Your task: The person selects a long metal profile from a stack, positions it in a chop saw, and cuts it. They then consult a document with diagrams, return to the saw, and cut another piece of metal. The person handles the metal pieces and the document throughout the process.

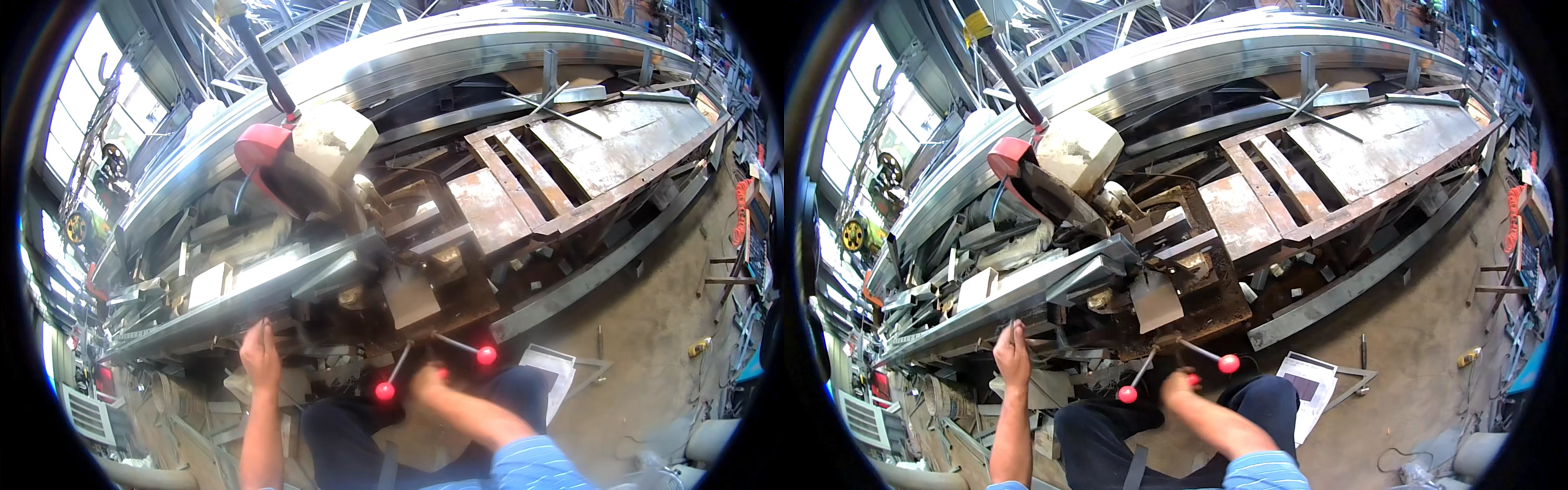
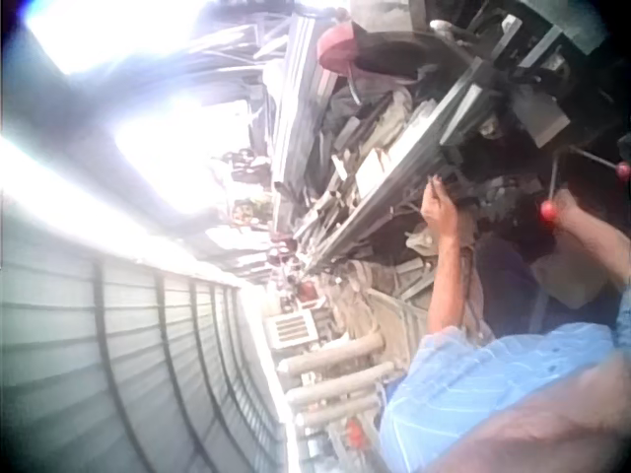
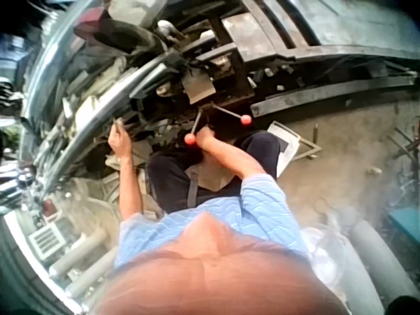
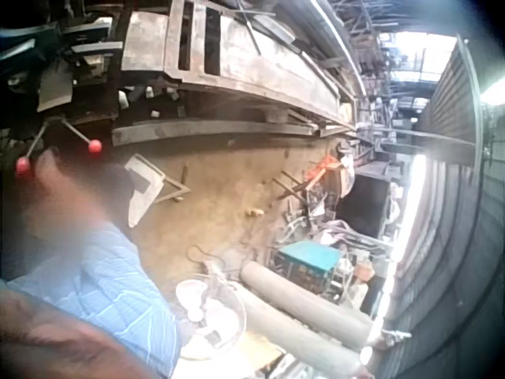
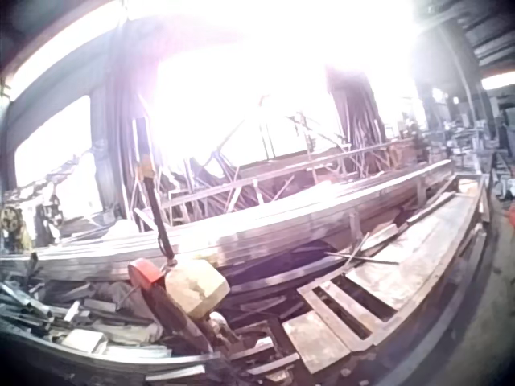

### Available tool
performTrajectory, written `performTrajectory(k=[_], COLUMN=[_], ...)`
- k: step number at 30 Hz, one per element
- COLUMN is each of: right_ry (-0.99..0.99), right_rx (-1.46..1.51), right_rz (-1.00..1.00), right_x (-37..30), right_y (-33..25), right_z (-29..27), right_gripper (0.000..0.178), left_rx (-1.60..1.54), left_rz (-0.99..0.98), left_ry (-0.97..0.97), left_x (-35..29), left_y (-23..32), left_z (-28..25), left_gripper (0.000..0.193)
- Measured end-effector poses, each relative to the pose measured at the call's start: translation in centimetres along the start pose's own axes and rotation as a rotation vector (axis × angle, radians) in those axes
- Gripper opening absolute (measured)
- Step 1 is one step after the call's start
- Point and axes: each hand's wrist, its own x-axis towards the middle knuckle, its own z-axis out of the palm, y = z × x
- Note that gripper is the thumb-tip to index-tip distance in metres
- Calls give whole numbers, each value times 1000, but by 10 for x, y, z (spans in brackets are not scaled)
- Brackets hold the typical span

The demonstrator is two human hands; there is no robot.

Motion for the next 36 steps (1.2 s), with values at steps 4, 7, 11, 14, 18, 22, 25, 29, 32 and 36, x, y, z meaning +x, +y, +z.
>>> performTrajectory(k=[4,7,11,14,18,22,25,29,32,36], right_ry=[83,12,214,249,298,321,294,64,3,-22], right_rx=[176,459,674,784,714,670,624,888,938,1102], right_rz=[222,62,-64,-157,-200,-187,-138,-88,-85,-51], right_x=[-30,-95,-137,-134,-123,-118,-116,-124,-120,-117], right_y=[60,67,56,55,46,40,38,48,53,52], right_z=[61,-28,-45,-50,-68,-80,-85,-122,-119,-116], right_gripper=[32,31,38,43,42,38,40,51,61,70], left_rx=[286,474,594,548,535,505,534,502,454,424], left_rz=[307,164,353,451,543,495,473,545,572,565], left_ry=[-9,-291,-359,-334,-355,-396,-421,-431,-454,-454], left_x=[78,102,136,145,150,155,152,156,159,158], left_y=[-40,-75,-79,-90,-101,-95,-96,-88,-60,-45], left_z=[32,19,37,46,41,42,34,44,62,69], left_gripper=[41,59,45,40,39,40,39,39,40,39])
